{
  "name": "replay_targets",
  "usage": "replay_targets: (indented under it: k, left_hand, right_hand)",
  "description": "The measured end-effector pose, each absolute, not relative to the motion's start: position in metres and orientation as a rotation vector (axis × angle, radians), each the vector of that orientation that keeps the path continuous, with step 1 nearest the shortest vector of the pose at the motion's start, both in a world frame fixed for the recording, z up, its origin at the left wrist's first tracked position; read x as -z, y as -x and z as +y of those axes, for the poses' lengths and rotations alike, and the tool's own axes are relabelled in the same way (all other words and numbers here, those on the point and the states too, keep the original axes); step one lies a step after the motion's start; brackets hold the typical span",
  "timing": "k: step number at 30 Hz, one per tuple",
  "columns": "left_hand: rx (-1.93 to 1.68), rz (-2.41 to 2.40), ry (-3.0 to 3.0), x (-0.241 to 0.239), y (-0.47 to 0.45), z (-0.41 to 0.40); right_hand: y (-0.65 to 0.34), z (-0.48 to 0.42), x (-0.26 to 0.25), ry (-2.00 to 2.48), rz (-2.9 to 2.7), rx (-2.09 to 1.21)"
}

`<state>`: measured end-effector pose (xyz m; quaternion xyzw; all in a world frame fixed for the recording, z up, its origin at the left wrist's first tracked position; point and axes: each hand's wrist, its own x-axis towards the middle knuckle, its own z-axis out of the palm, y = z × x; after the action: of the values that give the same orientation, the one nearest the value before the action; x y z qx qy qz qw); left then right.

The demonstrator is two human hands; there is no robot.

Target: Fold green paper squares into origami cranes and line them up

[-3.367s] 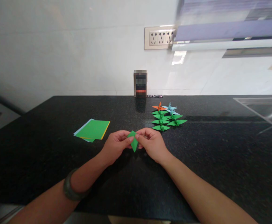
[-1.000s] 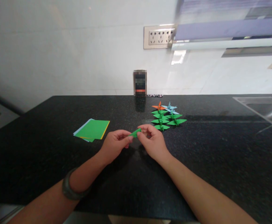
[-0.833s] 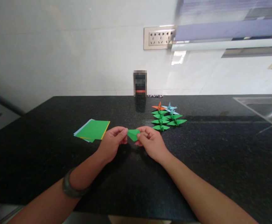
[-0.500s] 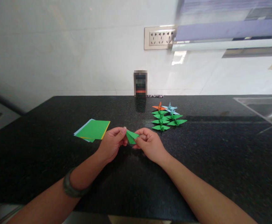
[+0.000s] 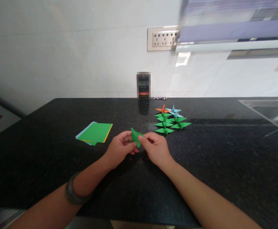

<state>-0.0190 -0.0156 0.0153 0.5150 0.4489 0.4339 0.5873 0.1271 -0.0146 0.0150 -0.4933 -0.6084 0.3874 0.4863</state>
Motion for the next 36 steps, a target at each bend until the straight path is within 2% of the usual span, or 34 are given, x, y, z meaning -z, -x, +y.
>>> replay_targets:
  k: [11, 18, 22, 36]
  left_hand:
    - [-1.066, 0.921, -0.790, -0.017, 0.024, -0.012]
    - [-0.997, 0.886, -0.757, -0.015, 0.021, -0.013]
    - [-0.984, 0.864, -0.731, -0.015, 0.019, -0.015]
    - [-1.028, 0.839, -0.685, -0.013, 0.018, -0.014]
  right_hand:
    - [-0.128, -0.009, -0.006, 1.212, -1.519, -0.874]
    - [-0.140, -0.005, -0.002, 1.091, -1.895, 0.006]
    - [-0.146, -0.001, -0.004, 1.060, -2.025, 0.286]
    - [-0.141, -0.006, -0.010, 1.042, -2.074, 0.273]
